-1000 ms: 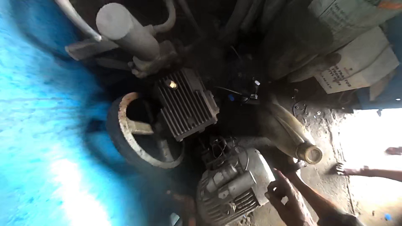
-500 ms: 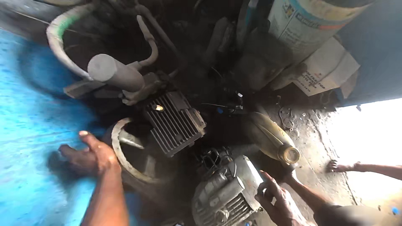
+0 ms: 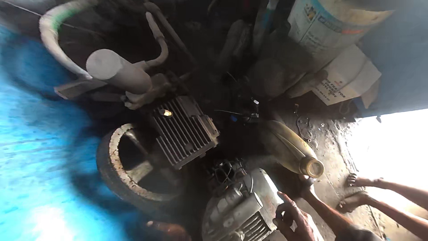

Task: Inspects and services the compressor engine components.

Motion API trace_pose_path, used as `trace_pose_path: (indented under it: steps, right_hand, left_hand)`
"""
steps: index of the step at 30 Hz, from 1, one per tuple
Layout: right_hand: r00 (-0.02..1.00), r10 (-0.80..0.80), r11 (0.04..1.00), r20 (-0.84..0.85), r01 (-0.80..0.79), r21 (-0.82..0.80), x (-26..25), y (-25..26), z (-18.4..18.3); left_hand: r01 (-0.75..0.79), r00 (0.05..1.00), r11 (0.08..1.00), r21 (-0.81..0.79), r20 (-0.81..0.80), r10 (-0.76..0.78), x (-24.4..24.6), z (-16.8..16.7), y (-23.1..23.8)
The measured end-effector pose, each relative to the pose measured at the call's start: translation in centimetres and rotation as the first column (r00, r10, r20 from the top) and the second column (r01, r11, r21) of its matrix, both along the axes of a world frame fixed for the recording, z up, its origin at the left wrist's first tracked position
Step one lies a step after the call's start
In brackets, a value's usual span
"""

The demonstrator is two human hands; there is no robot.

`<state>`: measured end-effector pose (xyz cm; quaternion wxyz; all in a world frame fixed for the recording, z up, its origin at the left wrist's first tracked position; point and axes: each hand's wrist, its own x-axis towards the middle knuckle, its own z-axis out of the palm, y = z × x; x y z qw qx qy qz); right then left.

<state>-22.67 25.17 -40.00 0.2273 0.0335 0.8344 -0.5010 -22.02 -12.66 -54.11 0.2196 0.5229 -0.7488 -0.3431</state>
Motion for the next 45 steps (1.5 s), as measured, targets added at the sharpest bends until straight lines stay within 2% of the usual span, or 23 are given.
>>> trace_pose_path:
  steps: [2, 4, 7, 9, 11, 12, 14, 15, 16, 18, 20, 21, 22, 23, 24, 26, 28, 30, 33, 35, 38, 41, 45]
  right_hand:
    - [1.000, -0.003, 1.000, -0.019, 0.002, -0.013, -0.6, -0.2, 0.2]
    - [0.999, -0.001, 1.000, -0.043, 0.000, -0.016, -1.0, -0.2, 0.2]
    - [0.997, 0.010, 1.000, -0.077, -0.012, -0.016, -1.5, -0.1, 0.1]
    - [0.995, 0.041, 0.999, -0.094, -0.042, -0.005, -1.5, -0.2, 0.6]
    - [0.991, 0.074, 0.997, -0.113, -0.073, 0.008, -1.7, -0.3, 0.9]
    - [0.987, 0.090, 0.996, -0.131, -0.088, 0.017, -1.7, -0.3, 0.9]
    - [0.982, 0.117, 0.993, -0.149, -0.114, 0.029, -0.9, -0.2, 0.9]
    - [0.980, 0.120, 0.993, -0.160, -0.115, 0.039, -0.4, -0.2, 0.9]
    - [0.977, 0.114, 0.993, -0.183, -0.105, 0.059, 0.1, -0.2, 1.2]
    - [0.959, 0.080, 0.994, -0.270, -0.057, 0.089, 0.6, -0.5, 2.2]
    - [0.932, 0.054, 0.993, -0.358, -0.011, 0.122, 0.9, -1.9, 4.3]
    - [0.919, 0.052, 0.990, -0.390, 0.005, 0.143, 0.8, -2.9, 5.7]
    - [0.903, 0.067, 0.984, -0.424, 0.011, 0.179, 0.6, -3.8, 7.2]
    - [0.886, 0.107, 0.974, -0.451, -0.003, 0.226, 0.2, -4.6, 8.5]
    - [0.871, 0.162, 0.961, -0.464, -0.032, 0.274, -0.1, -5.5, 9.7]
    - [0.819, 0.309, 0.922, -0.483, -0.132, 0.365, -0.2, -6.9, 11.3]
    - [0.764, 0.468, 0.862, -0.445, -0.282, 0.421, 0.4, -8.1, 13.3]
    - [0.756, 0.506, 0.851, -0.415, -0.357, 0.386, 1.3, -9.2, 15.9]
    - [0.869, 0.365, 0.921, -0.335, -0.284, 0.267, 3.7, -9.8, 21.1]
    - [0.937, 0.215, 0.969, -0.275, -0.171, 0.176, 5.5, -8.8, 24.2]
    - [0.955, 0.071, 0.989, -0.289, -0.030, 0.145, 7.6, -5.7, 26.3]
    - [0.939, -0.005, 0.973, -0.345, 0.084, 0.214, 5.4, -0.5, 26.2]
    - [0.839, -0.158, 0.909, -0.521, 0.329, 0.255, -5.2, 5.7, 20.4]
  left_hand:
    - [-0.019, 0.996, 1.000, -0.018, 0.081, 0.021, -1.8, 2.0, 0.8]
    - [-0.011, 0.999, 0.999, -0.040, 0.044, 0.013, -3.4, 3.5, 1.1]
    - [0.022, 0.990, 1.000, 0.005, -0.139, -0.021, -5.7, 3.5, -1.1]
    - [0.023, 0.954, 0.995, 0.095, -0.298, 0.006, -8.9, 5.0, -2.9]
    - [0.014, 0.941, 0.992, 0.129, -0.337, 0.031, -12.9, 7.2, -4.8]
    - [0.006, 0.952, 0.996, 0.092, -0.306, 0.022, -14.6, 7.4, -6.6]
    - [-0.022, 0.979, 0.992, -0.123, -0.203, -0.004, -17.5, 7.7, -9.7]
    - [0.035, 0.988, 0.971, -0.237, -0.139, -0.069, -18.6, 8.6, -9.7]
    - [0.179, 0.976, 0.925, -0.335, -0.062, -0.211, -19.0, 9.7, -8.9]
    - [0.549, 0.798, 0.705, -0.449, 0.031, -0.601, -17.6, 13.1, -5.0]
    - [0.661, 0.744, 0.744, 0.099, 0.046, -0.667, -14.6, 19.7, 4.4]
    - [0.633, 0.699, 0.659, 0.406, 0.067, -0.712, -12.2, 21.0, 7.2]
    - [0.543, 0.652, 0.490, 0.682, 0.026, -0.758, -9.6, 21.3, 8.9]
    - [0.393, 0.667, 0.299, 0.869, -0.046, -0.744, -7.2, 21.6, 10.4]
    - [0.247, 0.736, 0.134, 0.960, -0.096, -0.671, -5.0, 22.4, 11.8]
    - [0.096, 0.881, -0.117, 0.989, -0.139, -0.453, -1.5, 24.3, 13.1]
    - [0.047, 0.973, -0.279, 0.959, -0.107, -0.203, 0.9, 25.9, 13.1]
    - [0.063, 0.988, -0.324, 0.944, -0.105, -0.113, 2.4, 27.2, 11.9]
    - [0.025, 0.974, -0.189, 0.982, -0.067, -0.215, 3.1, 28.1, 8.4]
    - [0.018, 0.972, 0.007, 1.000, -0.016, -0.233, 2.1, 28.6, 5.6]
    - [0.059, 0.978, 0.346, 0.936, 0.015, -0.208, -2.1, 28.9, 0.8]
    - [0.101, 0.987, 0.602, 0.792, -0.003, -0.162, -7.9, 28.2, -3.2]
    - [0.090, 0.976, 0.866, 0.492, 0.130, -0.175, -15.3, 24.4, -6.5]
